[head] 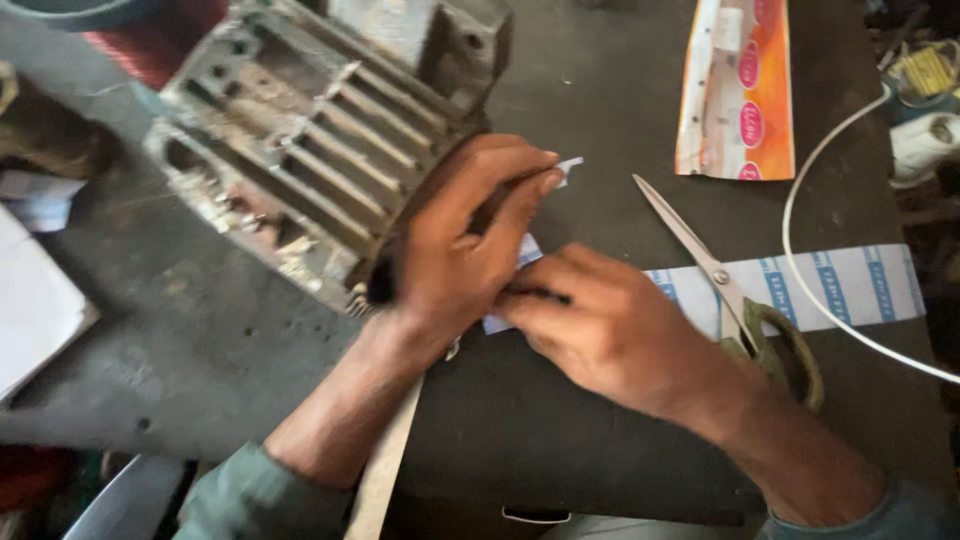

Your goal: The person marks a strip of printed labels with a pen, then uses scissors to cut the strip into smaller pieces. The person folds one of the cut pieces and places it on the workbench.

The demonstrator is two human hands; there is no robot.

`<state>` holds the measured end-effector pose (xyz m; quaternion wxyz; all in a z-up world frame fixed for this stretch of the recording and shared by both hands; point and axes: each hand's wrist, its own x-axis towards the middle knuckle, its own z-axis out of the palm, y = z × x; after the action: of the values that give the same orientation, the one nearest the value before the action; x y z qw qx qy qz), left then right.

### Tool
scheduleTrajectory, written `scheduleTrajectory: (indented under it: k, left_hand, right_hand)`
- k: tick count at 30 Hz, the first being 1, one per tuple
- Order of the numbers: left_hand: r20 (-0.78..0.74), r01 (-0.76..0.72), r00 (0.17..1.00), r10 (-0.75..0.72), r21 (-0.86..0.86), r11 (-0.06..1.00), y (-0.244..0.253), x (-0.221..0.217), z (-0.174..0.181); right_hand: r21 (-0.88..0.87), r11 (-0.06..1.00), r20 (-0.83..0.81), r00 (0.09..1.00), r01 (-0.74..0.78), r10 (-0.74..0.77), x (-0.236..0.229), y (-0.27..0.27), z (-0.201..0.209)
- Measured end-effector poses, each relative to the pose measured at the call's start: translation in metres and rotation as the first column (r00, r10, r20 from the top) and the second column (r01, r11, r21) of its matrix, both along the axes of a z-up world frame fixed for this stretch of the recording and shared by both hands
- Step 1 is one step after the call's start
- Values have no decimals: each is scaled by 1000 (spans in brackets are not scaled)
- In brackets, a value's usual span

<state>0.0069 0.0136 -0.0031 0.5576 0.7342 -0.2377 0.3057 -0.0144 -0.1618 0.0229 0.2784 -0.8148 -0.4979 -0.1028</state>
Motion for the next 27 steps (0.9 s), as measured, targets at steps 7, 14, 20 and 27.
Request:
scheduleTrajectory:
  k: [7, 14, 20, 27]
  left_hand:
    - [-76, -34, 996, 35, 15, 999, -3, -4, 4]
    - [-76, -55, 996, 56, 16, 998, -1, 1, 6]
    - [115, -91, 992, 57, 316, 944, 0, 5, -10]
    - [-18, 39, 999, -35, 543, 839, -10, 8, -19]
  right_hand:
    - [-263, 964, -47, 998, 24, -38, -7, 16, 2]
    - [-337, 935, 183, 982, 112, -52, -14, 7, 17]
    - [-70, 948, -254, 914, 310, -317, 4, -33, 48]
    - [-119, 760, -616, 552, 639, -561, 33, -47, 11]
